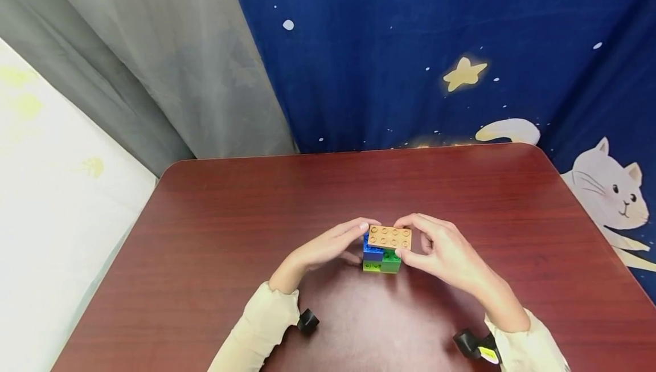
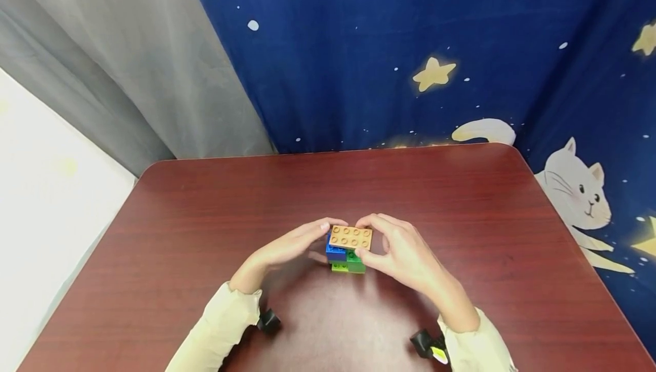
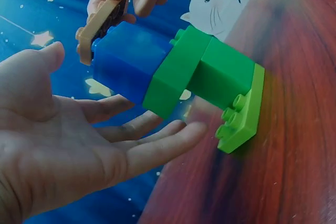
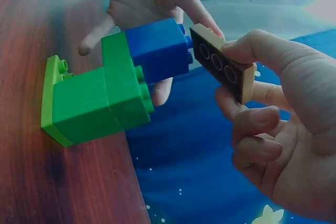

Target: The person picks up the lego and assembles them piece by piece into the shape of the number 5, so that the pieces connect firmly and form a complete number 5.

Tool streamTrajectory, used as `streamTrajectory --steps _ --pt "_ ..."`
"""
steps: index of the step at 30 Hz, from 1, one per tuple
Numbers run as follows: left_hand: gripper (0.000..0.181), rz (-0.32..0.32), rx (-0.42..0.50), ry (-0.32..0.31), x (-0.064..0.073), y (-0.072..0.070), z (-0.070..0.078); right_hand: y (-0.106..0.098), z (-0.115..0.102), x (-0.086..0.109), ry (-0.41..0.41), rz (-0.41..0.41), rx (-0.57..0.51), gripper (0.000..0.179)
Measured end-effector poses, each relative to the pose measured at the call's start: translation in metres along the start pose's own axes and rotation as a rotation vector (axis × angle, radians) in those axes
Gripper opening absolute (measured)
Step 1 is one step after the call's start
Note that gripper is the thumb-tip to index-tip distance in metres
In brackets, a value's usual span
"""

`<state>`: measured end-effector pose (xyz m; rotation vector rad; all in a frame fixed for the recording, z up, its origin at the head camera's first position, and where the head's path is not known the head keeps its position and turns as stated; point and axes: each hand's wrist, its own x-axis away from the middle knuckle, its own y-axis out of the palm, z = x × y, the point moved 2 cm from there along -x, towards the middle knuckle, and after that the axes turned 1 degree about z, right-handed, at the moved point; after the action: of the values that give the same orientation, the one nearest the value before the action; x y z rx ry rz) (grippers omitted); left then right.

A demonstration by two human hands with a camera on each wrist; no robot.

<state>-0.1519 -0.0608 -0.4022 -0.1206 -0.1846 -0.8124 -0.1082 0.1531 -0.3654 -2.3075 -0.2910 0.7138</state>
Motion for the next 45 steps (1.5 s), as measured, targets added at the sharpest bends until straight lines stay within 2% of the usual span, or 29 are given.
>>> streamTrajectory --steps 5,10,22,32,45 --pt "0.052 -0.05 0.091 0.018 -0.0014 0.0005 -0.0033 0.0025 0.0008 -0.0003 -0.001 -0.014 -0.023 0.033" --pt "0.048 -0.089 0.137 0.057 -0.0009 0.0006 -0.0017 0.0048 0.0015 -0.001 -0.014 -0.018 -0.037 0.033" --pt "0.045 -0.105 0.145 0.103 -0.0042 -0.0011 -0.0006 0.0073 0.0043 -0.0005 -0.032 -0.038 -0.037 0.036" --pt "0.052 -0.202 0.188 0.183 -0.0027 -0.0045 -0.0045 0.008 0.003 -0.0003 -0.033 -0.035 -0.022 0.037" --pt "0.057 -0.219 0.227 0.164 -0.0048 -0.0052 -0.0058 0.0102 0.0037 -0.0001 -0.029 -0.033 0.007 0.036"
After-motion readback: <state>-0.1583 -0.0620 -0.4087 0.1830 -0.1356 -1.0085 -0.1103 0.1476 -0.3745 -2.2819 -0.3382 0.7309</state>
